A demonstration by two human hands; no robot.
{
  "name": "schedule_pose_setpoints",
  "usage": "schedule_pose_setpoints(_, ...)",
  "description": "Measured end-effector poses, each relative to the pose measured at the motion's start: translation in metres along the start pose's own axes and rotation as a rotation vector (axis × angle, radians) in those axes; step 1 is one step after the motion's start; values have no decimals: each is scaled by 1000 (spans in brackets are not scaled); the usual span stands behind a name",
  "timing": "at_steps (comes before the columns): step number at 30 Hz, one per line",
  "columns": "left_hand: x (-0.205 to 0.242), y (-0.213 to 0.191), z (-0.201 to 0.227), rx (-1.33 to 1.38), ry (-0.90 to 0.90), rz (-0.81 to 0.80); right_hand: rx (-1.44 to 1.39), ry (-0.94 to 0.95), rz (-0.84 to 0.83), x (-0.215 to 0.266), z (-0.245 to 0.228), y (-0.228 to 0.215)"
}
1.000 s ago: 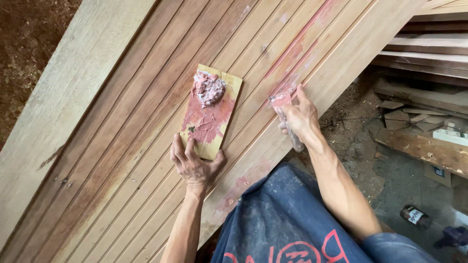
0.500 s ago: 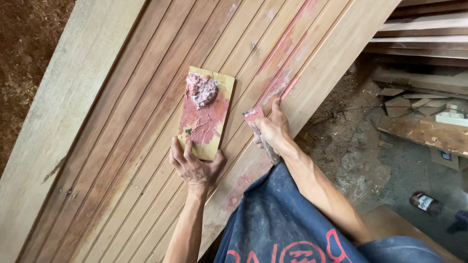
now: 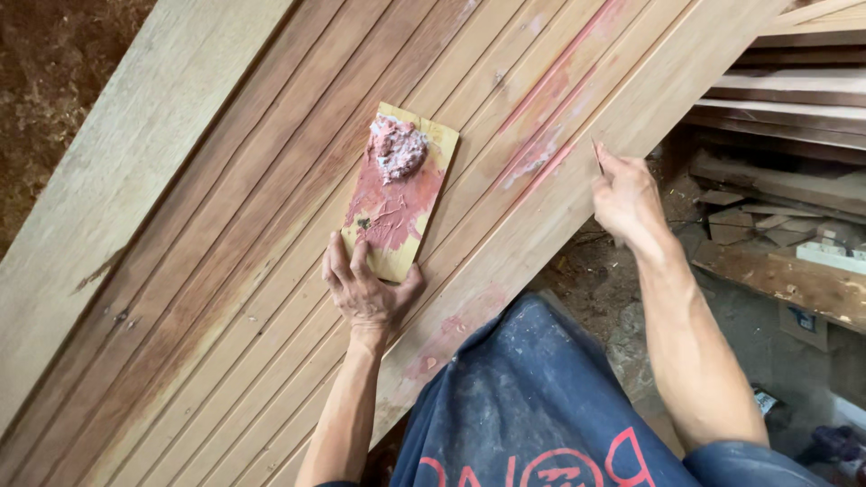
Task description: The person applies pink filler paste into the grooves of a wooden panel using a small putty knife. They repeatedly scoop filler from a wooden board and press it into the gaps between slats, smoothing the surface along the length of the panel.
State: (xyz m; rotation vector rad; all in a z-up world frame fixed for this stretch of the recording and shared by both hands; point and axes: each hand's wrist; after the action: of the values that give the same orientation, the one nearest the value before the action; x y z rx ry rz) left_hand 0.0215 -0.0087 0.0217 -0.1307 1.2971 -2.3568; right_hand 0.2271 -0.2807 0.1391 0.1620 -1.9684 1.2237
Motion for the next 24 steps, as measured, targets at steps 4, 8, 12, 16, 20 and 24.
schedule_pose_setpoints(4,-1,1,-2,21,3,7,-91,87,14,-13,-20,6)
schedule_pose_setpoints(8,1,-1,-5,32,8,32,-51,162,-121,11,-25,28)
schedule_pose_setpoints(12,2,-3,-7,40,-1,39,214,100,-255,22,-8,25)
schedule_pose_setpoints(16,2,-1,-10,44,-8,45,409,-669,-13,-3,20,-4)
schedule_pose_setpoints(20,4,1,-10,42,-18,39,514,-528,-7,-37,32,-25)
schedule_pose_setpoints(24,6,2,-12,35,-26,54,645,-537,17,-52,26,-45)
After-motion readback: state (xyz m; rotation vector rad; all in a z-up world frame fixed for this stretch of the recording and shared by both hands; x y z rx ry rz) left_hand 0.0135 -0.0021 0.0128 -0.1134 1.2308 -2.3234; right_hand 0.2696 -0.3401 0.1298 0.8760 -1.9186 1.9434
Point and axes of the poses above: each hand's wrist, its own x-axis away from the middle knuckle, its own y-axis out of the palm, z = x × y, and after that the axes turned 4 degrees about z, right-handed
